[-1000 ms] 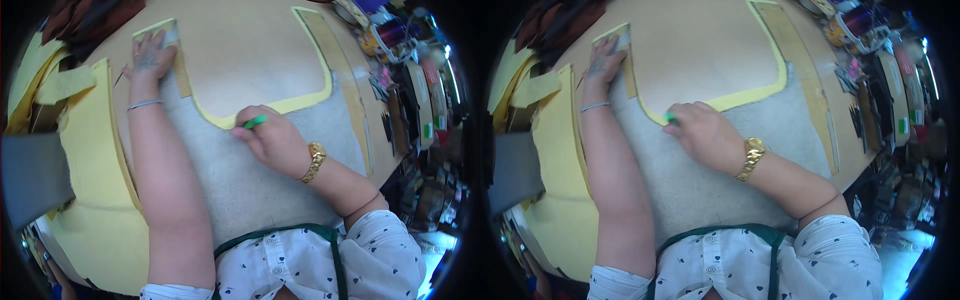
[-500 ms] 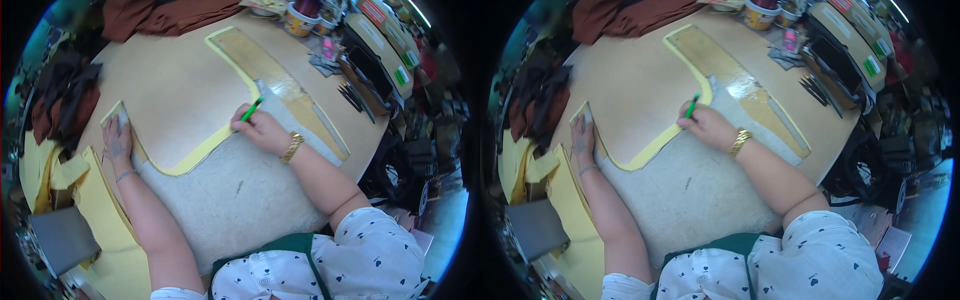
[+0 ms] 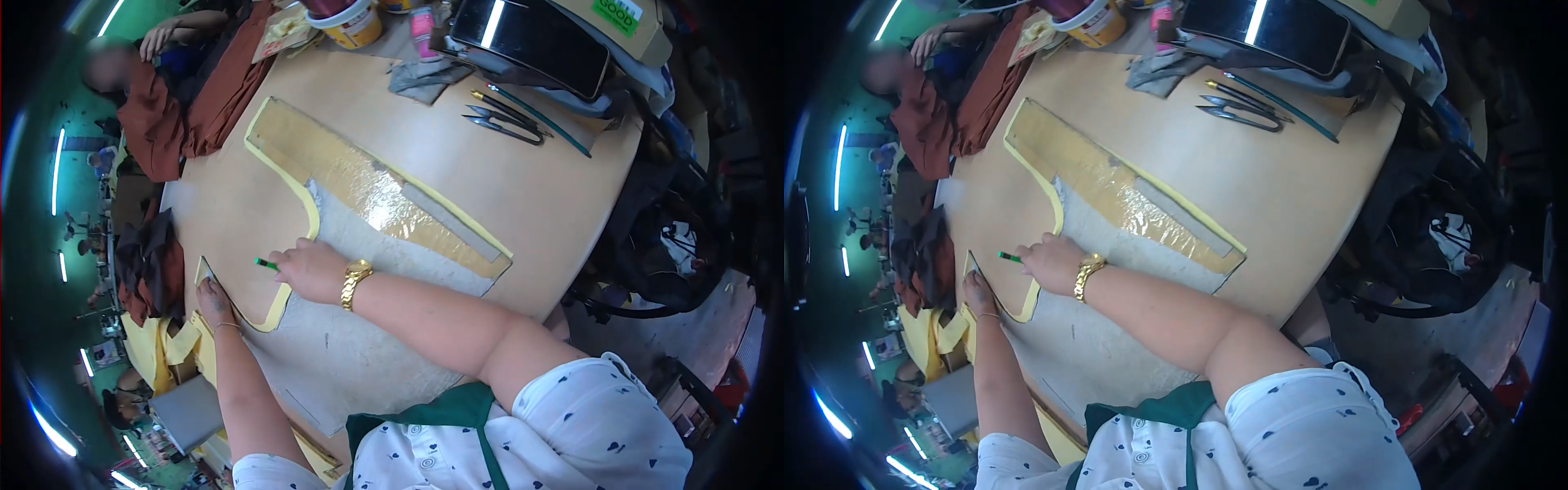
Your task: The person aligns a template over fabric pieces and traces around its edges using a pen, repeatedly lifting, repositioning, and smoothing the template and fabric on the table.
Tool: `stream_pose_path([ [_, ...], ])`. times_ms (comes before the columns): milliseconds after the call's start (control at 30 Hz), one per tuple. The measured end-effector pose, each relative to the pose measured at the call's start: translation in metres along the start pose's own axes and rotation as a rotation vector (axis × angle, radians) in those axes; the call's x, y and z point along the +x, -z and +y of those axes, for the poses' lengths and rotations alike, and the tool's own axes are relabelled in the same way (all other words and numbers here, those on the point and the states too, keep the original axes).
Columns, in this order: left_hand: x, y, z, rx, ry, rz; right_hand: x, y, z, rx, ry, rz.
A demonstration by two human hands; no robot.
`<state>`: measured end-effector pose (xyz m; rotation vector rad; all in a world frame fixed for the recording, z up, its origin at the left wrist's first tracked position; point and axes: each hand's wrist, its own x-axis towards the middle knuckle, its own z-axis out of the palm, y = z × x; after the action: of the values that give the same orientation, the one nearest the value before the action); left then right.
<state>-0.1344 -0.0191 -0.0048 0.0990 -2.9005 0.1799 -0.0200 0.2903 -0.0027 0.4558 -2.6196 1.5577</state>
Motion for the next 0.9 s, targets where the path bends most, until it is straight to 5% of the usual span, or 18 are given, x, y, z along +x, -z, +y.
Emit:
stream_pose_path([
  [100, 0.013, 0.02, 0.028, 0.323, 0.119, -0.288, 0.0, 0.003, -0.002, 0.059, -0.025, -0.022],
  [233, 0.062, 0.006, 0.043, 0.12, -0.446, -0.015, 0.0, 0.011, -0.008, 0.09, -0.071, -0.075],
  [333, 0.115, 0.017, 0.132, -0.189, -0.68, -0.036, 0.0, 0.006, -0.007, 0.056, -0.067, -0.03],
  [500, 0.147, 0.037, 0.256, -0.346, -0.722, -0.171, -0.001, 0.007, -0.009, 0.095, -0.067, -0.004],
  [700, 0.175, 0.0, 0.272, -0.419, -0.675, -0.035, -0.002, 0.0, -0.008, 0.036, -0.064, 0.049],
  [900, 0.191, 0.004, 0.273, -0.517, -0.572, -0.237, 0.001, 0.004, -0.011, 0.049, -0.084, 0.022],
])
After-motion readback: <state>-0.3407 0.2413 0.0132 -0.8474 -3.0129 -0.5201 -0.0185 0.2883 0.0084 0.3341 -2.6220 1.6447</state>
